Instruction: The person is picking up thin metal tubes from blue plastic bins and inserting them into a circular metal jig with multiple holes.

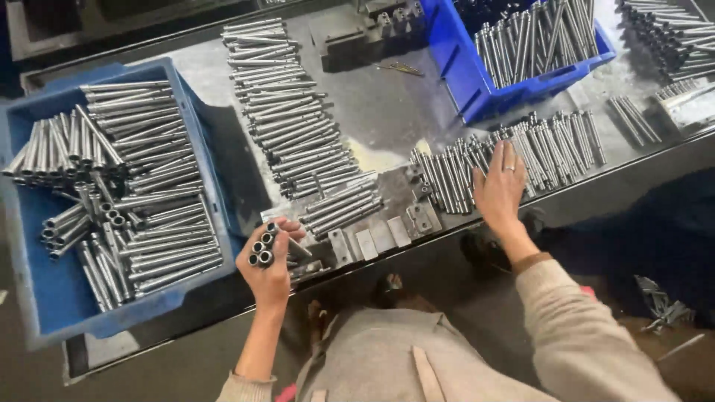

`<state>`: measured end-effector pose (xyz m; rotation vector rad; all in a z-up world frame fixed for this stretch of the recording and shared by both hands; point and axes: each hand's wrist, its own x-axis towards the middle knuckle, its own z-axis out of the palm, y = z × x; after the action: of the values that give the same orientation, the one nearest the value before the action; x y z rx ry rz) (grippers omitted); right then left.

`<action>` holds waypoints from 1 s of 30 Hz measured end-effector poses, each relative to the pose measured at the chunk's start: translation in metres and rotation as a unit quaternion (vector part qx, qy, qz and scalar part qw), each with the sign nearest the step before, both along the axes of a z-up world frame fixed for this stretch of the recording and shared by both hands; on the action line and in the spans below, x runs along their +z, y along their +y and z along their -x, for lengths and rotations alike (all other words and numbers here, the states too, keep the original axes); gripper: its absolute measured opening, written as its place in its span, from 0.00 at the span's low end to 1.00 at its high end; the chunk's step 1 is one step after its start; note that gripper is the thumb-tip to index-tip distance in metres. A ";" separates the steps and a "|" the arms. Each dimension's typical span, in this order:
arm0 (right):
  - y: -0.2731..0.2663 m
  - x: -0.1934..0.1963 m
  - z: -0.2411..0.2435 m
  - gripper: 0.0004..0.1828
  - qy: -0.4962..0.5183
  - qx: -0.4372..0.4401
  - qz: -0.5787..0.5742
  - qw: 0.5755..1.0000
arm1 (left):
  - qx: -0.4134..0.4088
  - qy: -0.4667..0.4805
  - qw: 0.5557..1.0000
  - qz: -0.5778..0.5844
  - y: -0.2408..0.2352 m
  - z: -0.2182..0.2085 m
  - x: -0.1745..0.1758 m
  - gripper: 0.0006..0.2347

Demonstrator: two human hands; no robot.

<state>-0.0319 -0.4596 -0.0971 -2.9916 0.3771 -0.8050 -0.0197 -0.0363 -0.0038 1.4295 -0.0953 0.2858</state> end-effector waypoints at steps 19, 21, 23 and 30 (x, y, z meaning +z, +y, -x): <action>0.350 0.065 0.096 0.19 0.271 0.026 -0.807 0.523 | -0.090 0.025 0.994 0.052 0.012 -0.004 0.004 0.06; 0.355 0.047 0.097 0.20 0.241 -0.023 -0.850 0.469 | -0.052 0.069 0.992 0.092 0.011 -0.007 -0.004 0.07; 0.357 0.071 0.092 0.20 0.244 -0.031 -0.858 0.450 | -0.063 0.070 0.991 0.091 0.015 -0.007 -0.006 0.06; 0.353 0.087 0.088 0.20 0.255 -0.043 -0.883 0.390 | -0.070 0.051 0.996 0.017 0.015 -0.006 -0.001 0.09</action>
<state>-0.1194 -0.1070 -0.0105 -0.9104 0.6809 0.5356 -0.0133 -0.0217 -0.0043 1.3943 -0.1059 0.0983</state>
